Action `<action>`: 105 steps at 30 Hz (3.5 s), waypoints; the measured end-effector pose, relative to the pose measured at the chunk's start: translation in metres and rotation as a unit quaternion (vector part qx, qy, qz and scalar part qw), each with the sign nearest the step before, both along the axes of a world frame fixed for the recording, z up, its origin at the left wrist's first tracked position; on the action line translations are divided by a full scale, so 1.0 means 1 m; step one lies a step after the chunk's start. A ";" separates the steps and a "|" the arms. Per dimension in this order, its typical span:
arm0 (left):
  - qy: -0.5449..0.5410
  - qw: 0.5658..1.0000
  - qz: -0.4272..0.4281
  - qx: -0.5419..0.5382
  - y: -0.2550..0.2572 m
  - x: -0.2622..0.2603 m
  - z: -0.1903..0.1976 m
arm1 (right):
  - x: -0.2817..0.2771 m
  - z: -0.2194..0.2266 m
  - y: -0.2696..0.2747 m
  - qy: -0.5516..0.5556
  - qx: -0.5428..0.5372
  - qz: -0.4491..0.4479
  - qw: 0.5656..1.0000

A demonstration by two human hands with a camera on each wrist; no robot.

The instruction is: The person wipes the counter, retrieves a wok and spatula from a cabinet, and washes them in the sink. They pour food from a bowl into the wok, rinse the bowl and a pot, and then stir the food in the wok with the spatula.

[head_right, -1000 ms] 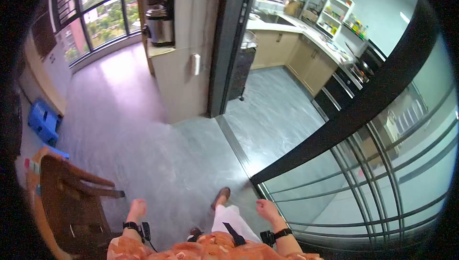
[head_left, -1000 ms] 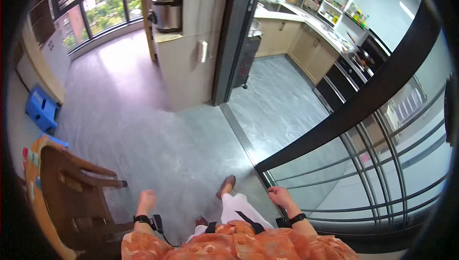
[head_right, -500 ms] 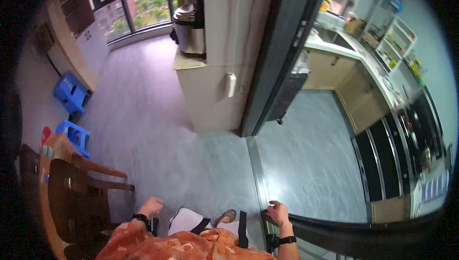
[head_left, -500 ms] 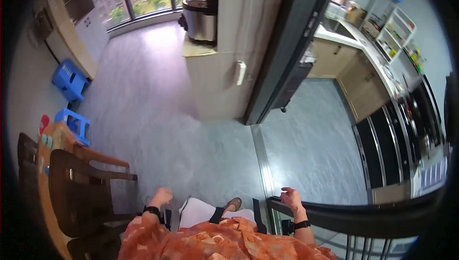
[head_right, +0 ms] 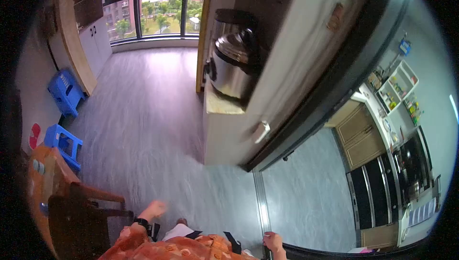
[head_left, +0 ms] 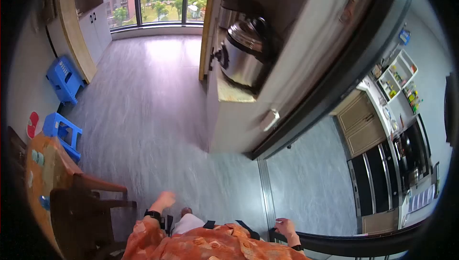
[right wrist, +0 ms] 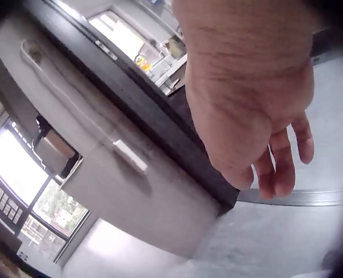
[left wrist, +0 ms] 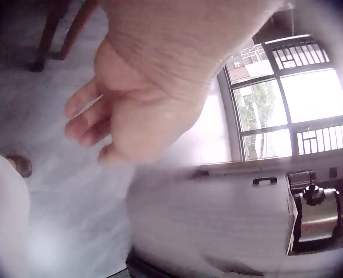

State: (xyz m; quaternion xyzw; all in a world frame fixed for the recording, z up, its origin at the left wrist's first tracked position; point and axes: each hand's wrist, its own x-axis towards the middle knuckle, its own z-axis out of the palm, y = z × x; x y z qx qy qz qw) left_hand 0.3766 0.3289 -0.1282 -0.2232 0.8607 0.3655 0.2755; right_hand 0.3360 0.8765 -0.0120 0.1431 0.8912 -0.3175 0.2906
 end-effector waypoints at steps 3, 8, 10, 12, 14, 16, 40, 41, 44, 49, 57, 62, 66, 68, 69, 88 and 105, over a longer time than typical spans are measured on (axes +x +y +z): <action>-0.055 0.994 0.096 0.021 -0.055 -0.010 0.020 | -0.030 0.019 -0.078 -0.015 -0.012 0.041 0.999; -0.047 0.980 0.172 0.093 -0.109 -0.043 0.035 | -0.075 0.019 -0.164 0.018 -0.061 0.068 0.996; -0.034 0.979 0.171 0.103 -0.122 -0.072 0.037 | -0.089 0.034 -0.187 0.006 -0.048 0.057 0.997; 0.004 0.990 0.105 0.093 -0.134 -0.104 0.034 | -0.105 0.033 -0.195 -0.008 -0.034 0.043 0.998; 0.017 0.988 0.109 0.106 -0.148 -0.129 0.017 | -0.124 0.012 -0.188 -0.010 0.003 0.069 0.998; 0.029 0.986 0.120 0.114 -0.164 -0.140 0.003 | -0.148 0.014 -0.205 -0.008 0.030 0.101 0.994; -0.034 0.999 0.005 0.006 -0.461 -0.317 -0.063 | -0.265 0.028 -0.496 -0.019 -0.001 0.031 0.999; -0.040 0.999 -0.003 0.008 -0.470 -0.324 -0.065 | -0.261 0.023 -0.499 -0.024 0.000 0.024 0.999; -0.029 0.997 0.059 0.030 -0.481 -0.346 -0.026 | -0.256 0.032 -0.526 -0.002 -0.017 -0.043 0.999; -0.037 0.984 -0.171 -0.037 -0.497 -0.344 -0.109 | -0.232 0.029 -0.526 -0.025 0.008 -0.068 0.997; -0.104 0.985 -0.137 0.018 -0.478 -0.335 -0.079 | -0.232 0.040 -0.554 -0.027 0.033 -0.108 0.993; -0.144 0.981 -0.124 0.040 -0.483 -0.346 -0.070 | -0.219 0.027 -0.544 -0.009 0.042 -0.090 0.995; -0.108 0.972 -0.207 0.031 -0.486 -0.350 -0.070 | -0.211 0.019 -0.533 0.044 0.065 -0.081 0.994; -0.118 0.977 -0.171 0.054 -0.483 -0.349 -0.073 | -0.213 0.023 -0.530 0.049 0.088 -0.051 0.994; -0.131 0.981 -0.115 0.087 -0.482 -0.347 -0.072 | -0.213 0.022 -0.528 0.054 0.081 -0.065 0.993; -0.175 0.903 -0.388 -0.053 -0.171 -0.372 -0.059 | -0.030 0.000 -0.270 0.056 0.069 -0.242 0.966; -0.172 0.904 -0.388 -0.048 0.113 -0.415 -0.018 | 0.020 -0.005 -0.151 -0.008 -0.040 -0.409 0.911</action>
